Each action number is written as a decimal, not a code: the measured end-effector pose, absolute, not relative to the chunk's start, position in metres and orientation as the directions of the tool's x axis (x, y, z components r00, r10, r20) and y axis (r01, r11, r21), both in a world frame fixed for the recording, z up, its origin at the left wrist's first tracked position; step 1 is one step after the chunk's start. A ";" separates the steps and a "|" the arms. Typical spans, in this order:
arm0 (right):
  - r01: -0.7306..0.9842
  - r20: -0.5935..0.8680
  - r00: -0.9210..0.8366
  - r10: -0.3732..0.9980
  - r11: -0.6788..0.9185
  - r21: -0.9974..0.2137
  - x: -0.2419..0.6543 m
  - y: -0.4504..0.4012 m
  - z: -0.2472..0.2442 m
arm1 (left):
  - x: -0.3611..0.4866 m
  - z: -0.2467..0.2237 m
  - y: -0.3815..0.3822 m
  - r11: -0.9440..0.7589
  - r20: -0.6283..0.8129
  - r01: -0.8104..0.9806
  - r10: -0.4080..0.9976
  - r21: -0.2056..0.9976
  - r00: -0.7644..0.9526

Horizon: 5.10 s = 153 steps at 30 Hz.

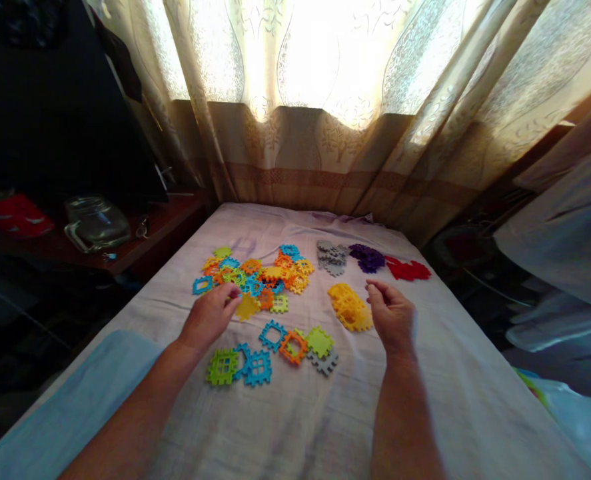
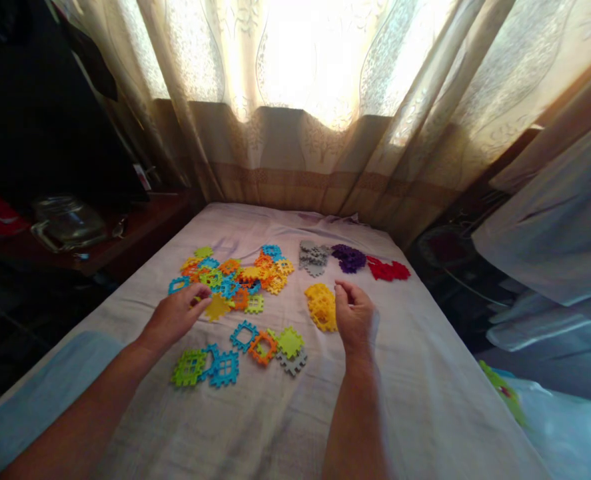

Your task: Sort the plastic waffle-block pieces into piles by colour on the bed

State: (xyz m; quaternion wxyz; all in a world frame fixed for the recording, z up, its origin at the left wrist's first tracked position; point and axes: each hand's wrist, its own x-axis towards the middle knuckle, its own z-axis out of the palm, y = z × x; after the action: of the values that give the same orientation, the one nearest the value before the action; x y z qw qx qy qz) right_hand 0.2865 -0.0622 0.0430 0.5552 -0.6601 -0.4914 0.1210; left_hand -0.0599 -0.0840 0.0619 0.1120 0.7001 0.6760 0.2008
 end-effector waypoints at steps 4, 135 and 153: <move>0.508 0.390 0.525 0.757 0.089 -0.857 0.293 -0.063 0.047 | 0.014 0.054 -0.057 -0.261 0.141 0.817 0.965 0.515 0.219; 0.495 0.152 0.118 0.981 0.074 -0.866 0.217 -0.065 0.041 | -0.114 0.048 -0.084 -0.251 0.120 0.839 0.968 0.482 0.221; 0.622 0.125 0.286 0.950 -0.085 -0.779 0.258 -0.058 0.027 | -0.076 0.037 -0.057 -0.368 0.356 0.860 0.903 0.352 0.241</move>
State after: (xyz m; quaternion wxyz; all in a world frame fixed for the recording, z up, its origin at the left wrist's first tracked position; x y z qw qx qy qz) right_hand 0.2577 -0.0579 0.0269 0.3827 -0.7045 -0.5578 0.2146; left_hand -0.0762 -0.0572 0.0372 0.0414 0.7866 0.5604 0.2561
